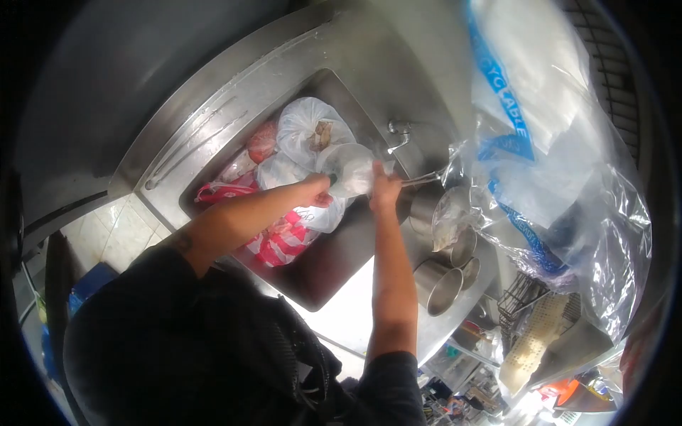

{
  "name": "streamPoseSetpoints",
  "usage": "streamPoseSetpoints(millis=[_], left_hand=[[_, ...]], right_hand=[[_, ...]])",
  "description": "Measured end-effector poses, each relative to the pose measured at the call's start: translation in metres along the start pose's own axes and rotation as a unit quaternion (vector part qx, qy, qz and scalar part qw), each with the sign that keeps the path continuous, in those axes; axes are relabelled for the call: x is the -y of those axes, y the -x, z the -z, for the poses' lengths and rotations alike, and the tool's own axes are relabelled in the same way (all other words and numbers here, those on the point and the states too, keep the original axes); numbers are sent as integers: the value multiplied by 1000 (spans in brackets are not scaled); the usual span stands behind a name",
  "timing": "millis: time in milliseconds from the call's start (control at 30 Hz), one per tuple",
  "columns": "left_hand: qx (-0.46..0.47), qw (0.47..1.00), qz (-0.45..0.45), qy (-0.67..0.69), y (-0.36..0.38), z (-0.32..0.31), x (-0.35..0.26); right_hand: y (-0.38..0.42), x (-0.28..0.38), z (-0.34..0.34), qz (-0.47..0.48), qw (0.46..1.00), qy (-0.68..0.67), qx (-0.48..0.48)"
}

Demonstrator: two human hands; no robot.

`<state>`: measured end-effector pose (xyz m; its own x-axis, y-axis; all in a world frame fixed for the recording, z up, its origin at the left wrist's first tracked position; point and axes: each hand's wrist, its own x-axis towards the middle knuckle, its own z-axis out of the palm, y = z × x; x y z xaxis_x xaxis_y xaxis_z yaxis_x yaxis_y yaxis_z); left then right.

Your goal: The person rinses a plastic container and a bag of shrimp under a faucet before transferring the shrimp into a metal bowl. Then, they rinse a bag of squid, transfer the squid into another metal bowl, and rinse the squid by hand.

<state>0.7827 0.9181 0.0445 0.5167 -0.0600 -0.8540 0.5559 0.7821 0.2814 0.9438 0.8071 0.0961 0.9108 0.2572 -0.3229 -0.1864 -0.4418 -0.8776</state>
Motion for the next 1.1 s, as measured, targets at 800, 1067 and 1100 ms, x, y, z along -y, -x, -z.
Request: streamPoseSetpoints(millis=[800, 1067, 1100], left_hand=[[29, 1000, -7, -4, -5, 6, -6], [22, 1000, -10, -1, -15, 10, -1], [28, 1000, -4, 0, -19, 12, -1]], right_hand=[[-4, 19, -20, -213, 917, -328, 79], [34, 60, -28, -40, 990, 124, -43], [29, 60, -25, -21, 984, 173, -25]])
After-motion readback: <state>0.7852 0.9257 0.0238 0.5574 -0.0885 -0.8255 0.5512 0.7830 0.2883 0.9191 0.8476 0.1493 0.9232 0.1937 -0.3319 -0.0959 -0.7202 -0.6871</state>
